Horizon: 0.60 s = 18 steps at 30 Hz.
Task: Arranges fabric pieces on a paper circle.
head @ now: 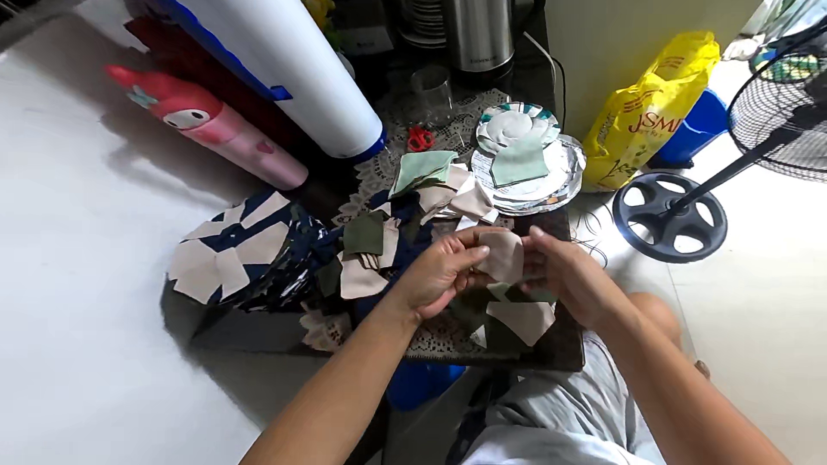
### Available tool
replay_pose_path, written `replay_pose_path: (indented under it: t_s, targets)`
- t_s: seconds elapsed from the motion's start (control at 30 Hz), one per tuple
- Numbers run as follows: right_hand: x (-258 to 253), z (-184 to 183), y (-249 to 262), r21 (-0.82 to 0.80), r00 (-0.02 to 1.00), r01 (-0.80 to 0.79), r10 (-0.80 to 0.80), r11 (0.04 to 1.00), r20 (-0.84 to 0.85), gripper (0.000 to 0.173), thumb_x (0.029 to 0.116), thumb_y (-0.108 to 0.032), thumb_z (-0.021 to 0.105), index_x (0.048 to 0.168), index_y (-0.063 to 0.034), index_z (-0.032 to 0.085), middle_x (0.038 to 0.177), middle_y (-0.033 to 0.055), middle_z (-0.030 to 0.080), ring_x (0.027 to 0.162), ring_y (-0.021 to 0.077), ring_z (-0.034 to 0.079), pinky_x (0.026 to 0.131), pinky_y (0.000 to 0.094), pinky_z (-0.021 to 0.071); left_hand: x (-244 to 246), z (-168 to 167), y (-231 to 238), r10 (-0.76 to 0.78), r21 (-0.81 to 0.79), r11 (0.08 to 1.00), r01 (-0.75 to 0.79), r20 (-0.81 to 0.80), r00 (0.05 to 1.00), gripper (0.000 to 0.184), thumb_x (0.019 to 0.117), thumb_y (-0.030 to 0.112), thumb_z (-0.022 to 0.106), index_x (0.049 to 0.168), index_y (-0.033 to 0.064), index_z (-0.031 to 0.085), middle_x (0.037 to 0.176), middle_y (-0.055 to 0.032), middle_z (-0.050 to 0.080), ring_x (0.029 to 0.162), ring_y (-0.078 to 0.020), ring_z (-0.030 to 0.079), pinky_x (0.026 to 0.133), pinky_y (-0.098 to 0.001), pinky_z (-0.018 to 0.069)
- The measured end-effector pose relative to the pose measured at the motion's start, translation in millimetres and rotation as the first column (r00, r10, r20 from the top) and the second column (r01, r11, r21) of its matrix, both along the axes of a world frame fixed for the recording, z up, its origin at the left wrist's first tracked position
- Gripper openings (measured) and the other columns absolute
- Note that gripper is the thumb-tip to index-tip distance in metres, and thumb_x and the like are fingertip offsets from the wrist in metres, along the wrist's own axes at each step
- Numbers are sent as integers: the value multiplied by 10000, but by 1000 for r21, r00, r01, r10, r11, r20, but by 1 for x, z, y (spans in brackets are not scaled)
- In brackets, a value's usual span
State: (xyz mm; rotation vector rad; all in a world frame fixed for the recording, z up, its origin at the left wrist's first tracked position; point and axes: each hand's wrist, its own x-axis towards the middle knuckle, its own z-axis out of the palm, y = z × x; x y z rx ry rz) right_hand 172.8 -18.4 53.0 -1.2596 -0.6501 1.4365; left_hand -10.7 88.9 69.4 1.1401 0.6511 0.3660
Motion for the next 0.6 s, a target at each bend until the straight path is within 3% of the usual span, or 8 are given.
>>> replay_pose_path:
  t_s: [0.1, 0.17, 0.33, 0.47, 0.53, 0.6]
  targets:
    - [-3, -1, -22, 45, 999, 39, -39, 998, 18, 128, 1041, -103, 561, 1014, -33, 666, 856, 19, 680, 757, 74, 661, 702, 228, 568, 3, -6, -25, -5, 29, 1000, 5, -24, 1000, 297, 1043, -17, 444, 1234, 15, 670, 1072, -65, 735, 938, -135, 727, 855, -303, 619]
    - [-4, -1, -33, 67, 992, 75, -81, 995, 94, 48, 984, -29, 634, 948, -40, 664, 824, 0, 691, 737, 52, 666, 690, 208, 567, 2, -9, -38, -4, 39, 999, 5, -36, 999, 284, 1036, -21, 461, 1224, 12, 671, 1059, -52, 741, 922, -121, 731, 838, -289, 623]
    - [-11, -19, -72, 134, 939, 43, -86, 990, 333, 42, 933, -81, 686, 963, -52, 690, 778, -54, 687, 666, 8, 644, 629, 193, 558, -13, -24, -71, -78, 126, 989, 83, -41, 996, 198, 992, 12, 577, 1176, 11, 649, 1026, -9, 742, 891, -98, 730, 802, -276, 631]
    - [-37, -27, -109, 213, 839, -48, -76, 976, 539, 90, 926, -122, 686, 946, -45, 728, 791, -31, 708, 686, -38, 643, 641, 139, 546, -30, -33, -100, -209, 75, 974, 215, -82, 975, 224, 918, 85, 709, 1127, 50, 636, 965, 29, 730, 850, -37, 704, 764, -231, 602]
    - [-46, -31, -121, 265, 836, -64, -94, 962, 540, 99, 926, -113, 686, 937, -27, 733, 789, -12, 715, 689, -50, 644, 655, 114, 542, -36, -36, -114, -205, 154, 960, 233, -177, 963, 149, 912, 128, 726, 1035, 68, 671, 856, 58, 694, 747, 20, 647, 669, -167, 545]
    - [-52, -38, -130, 260, 905, -1, -110, 966, 412, 116, 971, -119, 656, 968, -29, 729, 806, -34, 713, 684, -48, 637, 636, 120, 541, -39, -42, -125, -145, 235, 953, 189, -195, 970, 84, 915, 136, 716, 962, 72, 689, 789, 71, 666, 698, 45, 607, 629, -140, 508]
